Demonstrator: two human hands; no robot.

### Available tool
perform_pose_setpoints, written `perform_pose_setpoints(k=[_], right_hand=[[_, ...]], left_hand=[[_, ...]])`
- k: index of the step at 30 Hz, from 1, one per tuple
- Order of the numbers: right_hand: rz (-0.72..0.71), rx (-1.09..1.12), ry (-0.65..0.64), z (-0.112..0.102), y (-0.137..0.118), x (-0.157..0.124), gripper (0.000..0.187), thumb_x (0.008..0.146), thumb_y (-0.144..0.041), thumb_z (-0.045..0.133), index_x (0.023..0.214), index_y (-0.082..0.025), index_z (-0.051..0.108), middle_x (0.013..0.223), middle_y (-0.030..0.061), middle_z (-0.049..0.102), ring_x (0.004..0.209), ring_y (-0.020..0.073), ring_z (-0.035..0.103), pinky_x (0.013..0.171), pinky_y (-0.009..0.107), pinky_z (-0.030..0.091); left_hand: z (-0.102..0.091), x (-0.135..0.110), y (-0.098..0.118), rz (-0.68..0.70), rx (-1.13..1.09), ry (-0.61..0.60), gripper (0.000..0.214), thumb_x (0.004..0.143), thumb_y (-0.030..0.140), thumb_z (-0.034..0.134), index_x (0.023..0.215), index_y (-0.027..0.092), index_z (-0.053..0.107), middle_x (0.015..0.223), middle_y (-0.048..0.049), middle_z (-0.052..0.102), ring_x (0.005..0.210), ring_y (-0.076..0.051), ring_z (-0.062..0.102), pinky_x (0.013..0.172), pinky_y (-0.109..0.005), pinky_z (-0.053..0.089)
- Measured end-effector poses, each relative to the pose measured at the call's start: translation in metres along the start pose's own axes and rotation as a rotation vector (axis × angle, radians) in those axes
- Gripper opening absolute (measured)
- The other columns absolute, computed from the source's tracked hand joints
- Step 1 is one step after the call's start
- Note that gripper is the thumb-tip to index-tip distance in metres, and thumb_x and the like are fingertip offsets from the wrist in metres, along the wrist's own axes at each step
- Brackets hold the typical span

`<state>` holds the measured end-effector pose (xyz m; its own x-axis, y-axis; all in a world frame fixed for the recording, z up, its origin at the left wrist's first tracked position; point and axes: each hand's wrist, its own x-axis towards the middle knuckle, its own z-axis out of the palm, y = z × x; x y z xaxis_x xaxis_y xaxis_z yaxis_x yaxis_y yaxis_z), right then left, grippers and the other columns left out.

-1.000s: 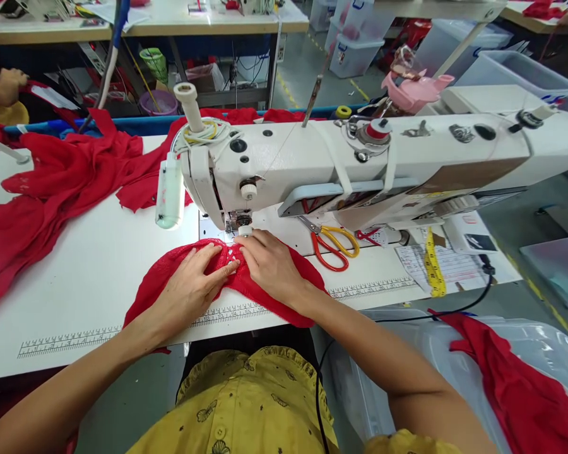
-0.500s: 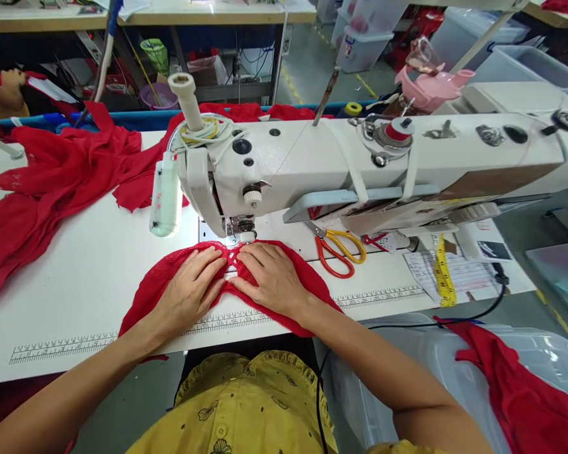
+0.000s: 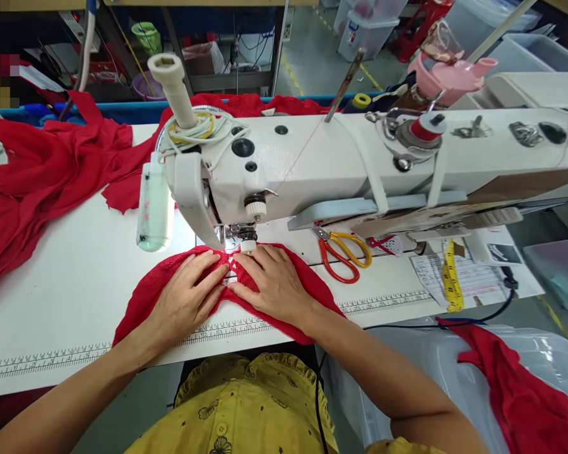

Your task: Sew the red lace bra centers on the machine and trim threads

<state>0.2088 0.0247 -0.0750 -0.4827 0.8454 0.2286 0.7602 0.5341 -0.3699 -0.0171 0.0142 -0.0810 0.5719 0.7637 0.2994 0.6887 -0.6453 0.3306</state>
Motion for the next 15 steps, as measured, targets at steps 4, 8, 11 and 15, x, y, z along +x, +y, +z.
perform_pose_setpoints(k=[4, 8, 11, 15], right_hand=[[0.009, 0.008, 0.003, 0.0019, 0.0012, -0.001, 0.05, 0.095, -0.05, 0.061, 0.134, -0.019, 0.058, 0.12, 0.0112, 0.069, 0.107, 0.029, 0.059, 0.096, 0.046, 0.044], [0.008, 0.011, 0.018, 0.0028, 0.0017, -0.0015, 0.052, 0.095, -0.051, 0.06, 0.135, -0.018, 0.058, 0.119, 0.0112, 0.069, 0.11, 0.0297, 0.059, 0.099, 0.047, 0.043], [0.01, 0.022, 0.02, 0.0023, 0.0019, -0.0013, 0.052, 0.095, -0.051, 0.06, 0.135, -0.018, 0.057, 0.118, 0.0114, 0.069, 0.11, 0.0295, 0.059, 0.099, 0.047, 0.044], [0.008, 0.042, 0.012, 0.0004, 0.0018, -0.0004, 0.051, 0.095, -0.05, 0.061, 0.135, -0.018, 0.057, 0.119, 0.0114, 0.069, 0.11, 0.0294, 0.06, 0.098, 0.046, 0.045]], left_hand=[[0.0015, -0.0003, -0.0006, -0.014, -0.032, 0.001, 0.04, 0.099, 0.021, 0.05, 0.14, 0.017, 0.049, 0.137, -0.0159, 0.057, 0.132, -0.031, 0.052, 0.114, -0.054, 0.043], [0.0029, -0.0007, -0.0007, -0.027, -0.024, 0.018, 0.045, 0.1, 0.022, 0.051, 0.143, 0.014, 0.043, 0.137, -0.0159, 0.058, 0.133, -0.03, 0.051, 0.116, -0.053, 0.042], [0.0031, -0.0015, -0.0008, -0.02, -0.017, 0.02, 0.048, 0.1, 0.021, 0.052, 0.146, 0.015, 0.04, 0.138, -0.0158, 0.058, 0.134, -0.03, 0.051, 0.116, -0.053, 0.042], [0.0021, -0.0022, -0.0016, -0.018, -0.042, 0.035, 0.052, 0.1, 0.022, 0.051, 0.15, 0.02, 0.036, 0.139, -0.0149, 0.057, 0.135, -0.03, 0.051, 0.116, -0.054, 0.043]])
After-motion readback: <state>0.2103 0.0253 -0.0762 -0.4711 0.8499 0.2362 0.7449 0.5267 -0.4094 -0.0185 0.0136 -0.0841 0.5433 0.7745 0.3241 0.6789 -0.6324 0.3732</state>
